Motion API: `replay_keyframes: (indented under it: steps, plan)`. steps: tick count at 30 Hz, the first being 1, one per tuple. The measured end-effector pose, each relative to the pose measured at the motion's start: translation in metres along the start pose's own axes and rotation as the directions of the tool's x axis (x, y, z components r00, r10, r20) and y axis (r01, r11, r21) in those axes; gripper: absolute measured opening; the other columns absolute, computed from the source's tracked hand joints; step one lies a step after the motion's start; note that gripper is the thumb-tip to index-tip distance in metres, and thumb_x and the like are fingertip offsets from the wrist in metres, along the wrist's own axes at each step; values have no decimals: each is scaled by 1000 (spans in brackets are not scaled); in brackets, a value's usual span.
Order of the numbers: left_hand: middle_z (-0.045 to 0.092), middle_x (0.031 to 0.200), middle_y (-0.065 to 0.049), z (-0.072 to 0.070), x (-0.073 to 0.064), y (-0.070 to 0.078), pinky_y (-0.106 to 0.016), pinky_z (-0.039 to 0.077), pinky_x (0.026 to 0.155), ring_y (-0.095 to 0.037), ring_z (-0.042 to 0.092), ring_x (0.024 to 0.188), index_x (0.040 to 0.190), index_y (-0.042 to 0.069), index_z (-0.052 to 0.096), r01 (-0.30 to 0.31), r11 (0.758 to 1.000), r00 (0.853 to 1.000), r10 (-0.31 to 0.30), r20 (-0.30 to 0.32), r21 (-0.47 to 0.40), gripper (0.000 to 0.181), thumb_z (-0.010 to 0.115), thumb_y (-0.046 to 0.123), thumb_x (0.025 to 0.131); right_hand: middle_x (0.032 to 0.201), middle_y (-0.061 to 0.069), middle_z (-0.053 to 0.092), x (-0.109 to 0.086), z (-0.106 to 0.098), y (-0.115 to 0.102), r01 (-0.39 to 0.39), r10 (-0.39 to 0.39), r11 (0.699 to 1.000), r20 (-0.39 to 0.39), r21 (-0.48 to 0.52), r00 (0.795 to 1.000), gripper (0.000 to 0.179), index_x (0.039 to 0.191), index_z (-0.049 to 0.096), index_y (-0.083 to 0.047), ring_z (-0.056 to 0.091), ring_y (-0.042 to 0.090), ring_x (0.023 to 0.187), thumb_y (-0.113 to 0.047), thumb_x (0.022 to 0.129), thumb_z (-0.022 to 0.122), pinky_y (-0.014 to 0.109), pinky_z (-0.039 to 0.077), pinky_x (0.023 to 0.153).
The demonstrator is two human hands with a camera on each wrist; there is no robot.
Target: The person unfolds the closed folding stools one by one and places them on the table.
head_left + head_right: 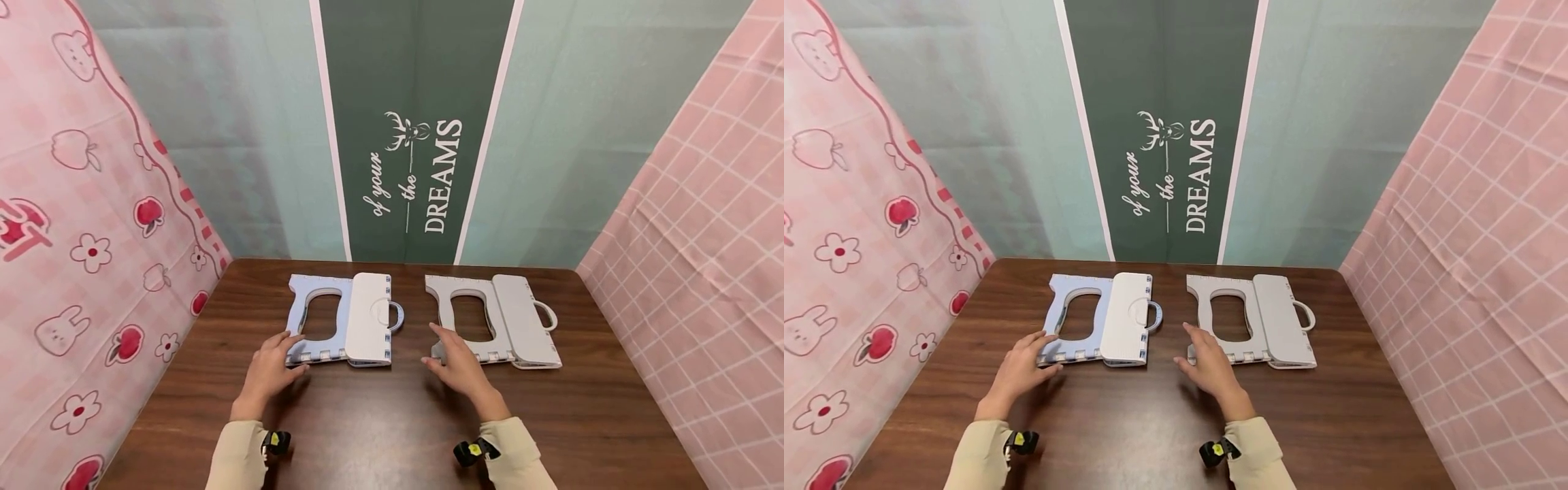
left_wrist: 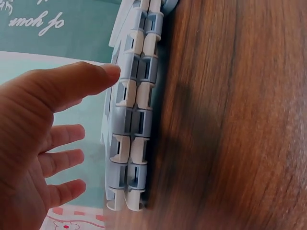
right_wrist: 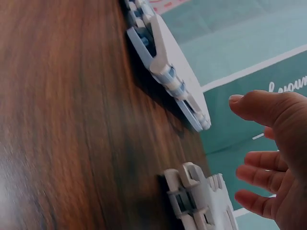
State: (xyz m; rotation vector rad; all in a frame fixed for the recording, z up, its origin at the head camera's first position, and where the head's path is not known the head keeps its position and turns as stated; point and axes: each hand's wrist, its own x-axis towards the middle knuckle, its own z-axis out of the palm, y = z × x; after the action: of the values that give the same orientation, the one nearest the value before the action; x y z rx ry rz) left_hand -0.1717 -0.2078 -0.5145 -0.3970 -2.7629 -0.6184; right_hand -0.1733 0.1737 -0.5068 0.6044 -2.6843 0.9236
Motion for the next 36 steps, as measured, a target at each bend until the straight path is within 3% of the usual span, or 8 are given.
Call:
replay_keyframes:
  steps: [5,12,22,28,36]
  plan:
    - [55,117,-25,-1,0,-5,-62,39,78,-46,48,107,115,5,63,17,1000,1000,-17,0,10,56,83,20,65,128,20,50,6,10,-4,23,-23,999,9,44,1000,69,134,45,1,45,35,118,-20,76,77,49,36,95]
    - [53,118,-26,1,2,-9,-64,35,83,-48,44,111,116,4,63,75,997,997,-74,18,-18,58,84,19,64,130,19,48,14,23,-9,-19,14,997,67,74,998,71,136,43,-1,44,35,119,-21,77,77,49,35,95]
    - [54,116,-25,2,3,-17,-63,36,80,-46,45,109,116,2,63,107,992,994,-106,22,-61,60,85,17,62,128,23,48,23,38,-11,-16,-4,986,118,166,993,77,137,40,1,53,37,107,-19,74,80,49,41,88]
    - [53,118,-25,-1,3,-24,-63,35,81,-46,46,108,119,2,60,136,988,989,-132,65,-72,65,85,19,62,123,26,50,25,49,-9,-15,-18,967,126,255,992,80,135,39,4,55,37,102,-18,72,81,45,47,80]
    - [53,118,-26,-1,5,-31,-63,35,83,-46,46,109,121,-1,58,182,981,979,-174,106,-72,67,84,18,62,117,25,54,28,63,-14,-130,75,914,157,384,985,83,135,36,9,59,32,98,-16,70,82,38,50,74]
